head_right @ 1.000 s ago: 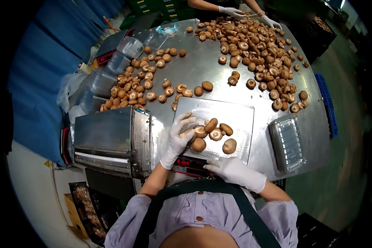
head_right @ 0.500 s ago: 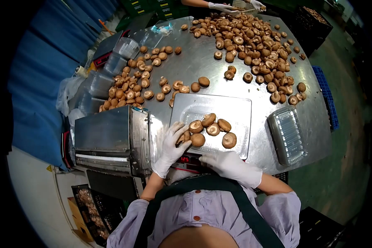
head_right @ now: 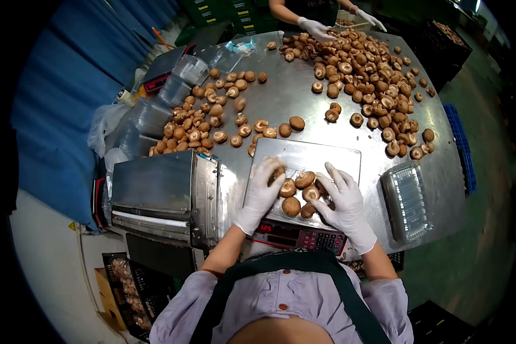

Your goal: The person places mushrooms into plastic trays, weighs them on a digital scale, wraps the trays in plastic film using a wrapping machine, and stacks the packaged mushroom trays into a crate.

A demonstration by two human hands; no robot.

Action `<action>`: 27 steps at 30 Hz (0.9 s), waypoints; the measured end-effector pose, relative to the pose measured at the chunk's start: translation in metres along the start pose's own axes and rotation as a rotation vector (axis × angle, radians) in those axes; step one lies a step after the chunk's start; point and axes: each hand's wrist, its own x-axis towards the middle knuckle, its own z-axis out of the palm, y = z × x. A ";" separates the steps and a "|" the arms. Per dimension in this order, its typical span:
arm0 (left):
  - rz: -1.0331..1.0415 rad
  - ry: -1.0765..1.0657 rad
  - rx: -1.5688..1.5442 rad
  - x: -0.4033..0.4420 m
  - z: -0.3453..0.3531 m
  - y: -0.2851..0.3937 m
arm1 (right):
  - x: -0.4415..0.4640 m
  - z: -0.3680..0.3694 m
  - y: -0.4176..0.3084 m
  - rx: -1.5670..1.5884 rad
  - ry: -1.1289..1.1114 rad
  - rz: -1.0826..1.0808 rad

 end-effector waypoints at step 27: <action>-0.389 0.047 -0.583 0.014 -0.018 -0.017 | 0.003 0.041 0.028 0.290 -0.155 0.080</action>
